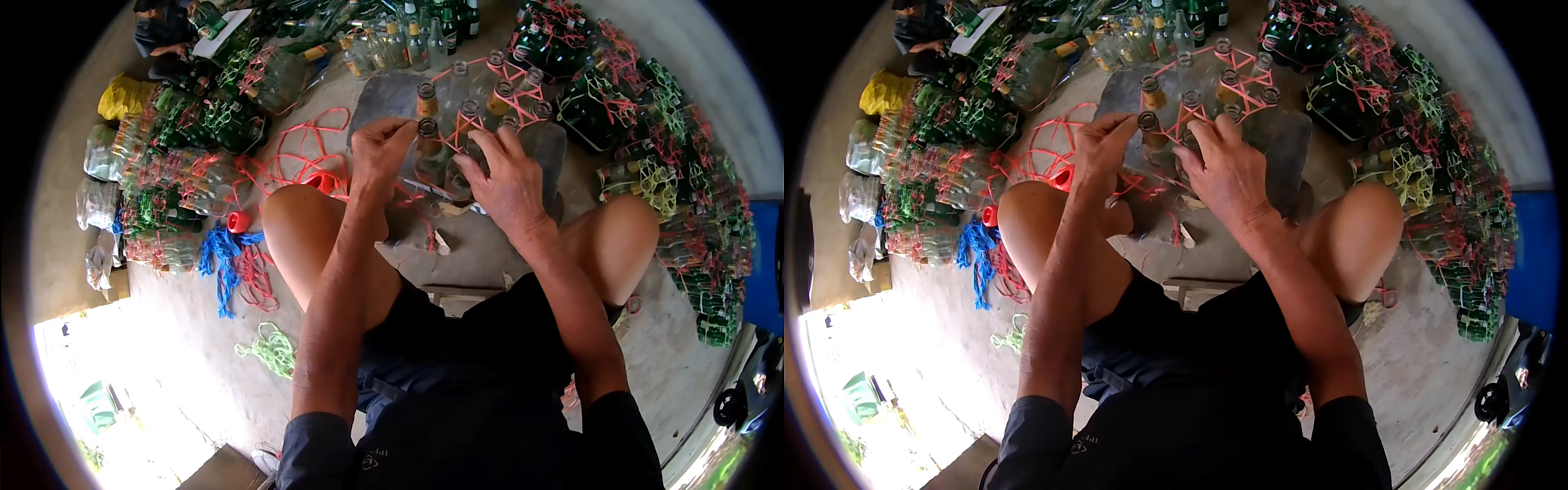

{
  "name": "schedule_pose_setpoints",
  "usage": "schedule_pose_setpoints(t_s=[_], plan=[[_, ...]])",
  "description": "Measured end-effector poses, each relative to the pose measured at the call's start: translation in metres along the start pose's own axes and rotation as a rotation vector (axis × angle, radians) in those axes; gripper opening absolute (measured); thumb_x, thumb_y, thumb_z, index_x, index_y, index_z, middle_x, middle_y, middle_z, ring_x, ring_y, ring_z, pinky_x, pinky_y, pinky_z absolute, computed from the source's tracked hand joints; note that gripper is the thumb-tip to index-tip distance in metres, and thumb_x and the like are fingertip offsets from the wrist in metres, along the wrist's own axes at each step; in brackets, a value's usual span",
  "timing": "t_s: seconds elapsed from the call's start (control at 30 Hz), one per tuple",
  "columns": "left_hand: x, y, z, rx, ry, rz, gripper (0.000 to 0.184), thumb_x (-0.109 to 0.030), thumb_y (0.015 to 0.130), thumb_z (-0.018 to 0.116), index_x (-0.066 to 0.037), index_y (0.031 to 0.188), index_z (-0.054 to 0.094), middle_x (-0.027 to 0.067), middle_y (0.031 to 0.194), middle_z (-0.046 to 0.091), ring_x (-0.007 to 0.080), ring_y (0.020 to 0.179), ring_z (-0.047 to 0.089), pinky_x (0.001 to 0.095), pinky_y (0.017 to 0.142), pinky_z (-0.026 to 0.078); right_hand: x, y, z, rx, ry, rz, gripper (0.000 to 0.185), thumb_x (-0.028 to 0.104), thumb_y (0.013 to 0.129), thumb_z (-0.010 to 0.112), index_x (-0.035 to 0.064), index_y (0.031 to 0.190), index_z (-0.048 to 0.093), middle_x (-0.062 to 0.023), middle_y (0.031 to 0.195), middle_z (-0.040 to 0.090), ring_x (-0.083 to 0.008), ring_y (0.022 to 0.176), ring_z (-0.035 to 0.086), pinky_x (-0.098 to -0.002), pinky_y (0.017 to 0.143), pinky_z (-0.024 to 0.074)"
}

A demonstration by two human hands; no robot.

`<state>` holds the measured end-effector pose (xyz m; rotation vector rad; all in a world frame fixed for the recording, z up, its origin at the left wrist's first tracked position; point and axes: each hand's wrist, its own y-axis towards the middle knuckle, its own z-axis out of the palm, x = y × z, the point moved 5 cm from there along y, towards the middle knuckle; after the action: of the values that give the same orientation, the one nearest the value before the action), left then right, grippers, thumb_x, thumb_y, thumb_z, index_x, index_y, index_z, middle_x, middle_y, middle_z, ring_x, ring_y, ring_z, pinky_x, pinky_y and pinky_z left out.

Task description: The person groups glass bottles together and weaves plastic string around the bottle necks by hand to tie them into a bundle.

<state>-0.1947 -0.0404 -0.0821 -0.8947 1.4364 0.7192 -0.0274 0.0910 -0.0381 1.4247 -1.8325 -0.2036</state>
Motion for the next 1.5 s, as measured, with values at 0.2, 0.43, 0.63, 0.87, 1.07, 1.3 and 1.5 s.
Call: schedule_pose_setpoints(t_s=[0.2, 0.43, 0.63, 0.87, 1.07, 1.3, 1.5], plan=[[0.011, -0.001, 0.003, -0.057, -0.089, -0.007, 0.020, -0.014, 0.098, 0.074, 0.003, 0.109, 0.080, -0.0052, 0.082, 0.067, 0.0027, 0.069, 0.050, 0.0233, 0.059, 0.037, -0.014, -0.007, 0.012, 0.050, 0.007, 0.031, 0.038, 0.023, 0.086, 0.083, 0.0080, 0.114, 0.062, -0.0117, 0.101, 0.072, -0.0345, 0.081, 0.073, -0.0438, 0.065, 0.0589], [0.011, -0.023, 0.009, -0.134, -0.232, -0.038, 0.017, -0.010, 0.097, 0.073, 0.005, 0.104, 0.080, 0.0026, 0.089, 0.075, 0.0087, 0.078, 0.064, 0.0251, 0.072, 0.051, -0.021, 0.007, 0.002, 0.142, -0.057, -0.034, 0.037, 0.022, 0.088, 0.082, 0.0052, 0.114, 0.062, -0.0145, 0.092, 0.069, -0.0363, 0.077, 0.070, -0.0448, 0.064, 0.0559], [0.017, -0.048, 0.029, -0.153, -0.334, 0.043, 0.020, -0.012, 0.099, 0.074, 0.004, 0.110, 0.078, 0.0025, 0.091, 0.076, 0.0068, 0.079, 0.064, 0.0229, 0.073, 0.051, -0.037, 0.018, -0.015, 0.177, -0.082, -0.062, 0.036, 0.024, 0.088, 0.080, 0.0032, 0.113, 0.064, -0.0130, 0.103, 0.072, -0.0368, 0.089, 0.072, -0.0481, 0.073, 0.0581], [0.013, -0.073, 0.072, -0.139, -0.413, 0.001, 0.019, -0.009, 0.103, 0.069, 0.004, 0.115, 0.076, 0.0068, 0.104, 0.079, 0.0078, 0.089, 0.069, 0.0223, 0.080, 0.054, -0.076, 0.049, -0.031, 0.421, -0.151, -0.108, 0.039, 0.020, 0.090, 0.077, 0.0045, 0.124, 0.066, -0.0167, 0.117, 0.074, -0.0418, 0.100, 0.070, -0.0494, 0.083, 0.0571], [0.018, -0.067, 0.087, -0.133, -0.520, 0.041, 0.018, -0.009, 0.103, 0.070, 0.003, 0.114, 0.078, 0.0047, 0.099, 0.079, 0.0062, 0.084, 0.067, 0.0225, 0.072, 0.053, -0.092, 0.053, -0.034, 0.422, -0.119, -0.116, 0.039, 0.018, 0.091, 0.076, 0.0059, 0.126, 0.066, -0.0148, 0.121, 0.074, -0.0408, 0.105, 0.070, -0.0488, 0.087, 0.0564], [0.039, -0.049, 0.072, -0.025, -0.459, -0.065, 0.016, -0.008, 0.100, 0.073, 0.002, 0.111, 0.079, 0.0022, 0.095, 0.078, 0.0046, 0.079, 0.065, 0.0215, 0.065, 0.051, -0.082, 0.055, -0.045, 0.461, -0.087, -0.054, 0.039, 0.010, 0.090, 0.075, 0.0071, 0.128, 0.066, -0.0116, 0.117, 0.070, -0.0380, 0.101, 0.069, -0.0444, 0.088, 0.0556], [0.036, -0.035, 0.062, 0.119, -0.424, -0.080, 0.016, -0.009, 0.100, 0.072, 0.002, 0.109, 0.078, 0.0042, 0.100, 0.078, 0.0094, 0.085, 0.069, 0.0260, 0.077, 0.056, -0.049, 0.075, -0.055, 0.381, -0.048, -0.188, 0.031, 0.001, 0.088, 0.071, 0.0062, 0.119, 0.070, -0.0094, 0.104, 0.066, -0.0333, 0.100, 0.065, -0.0423, 0.087, 0.0543]])
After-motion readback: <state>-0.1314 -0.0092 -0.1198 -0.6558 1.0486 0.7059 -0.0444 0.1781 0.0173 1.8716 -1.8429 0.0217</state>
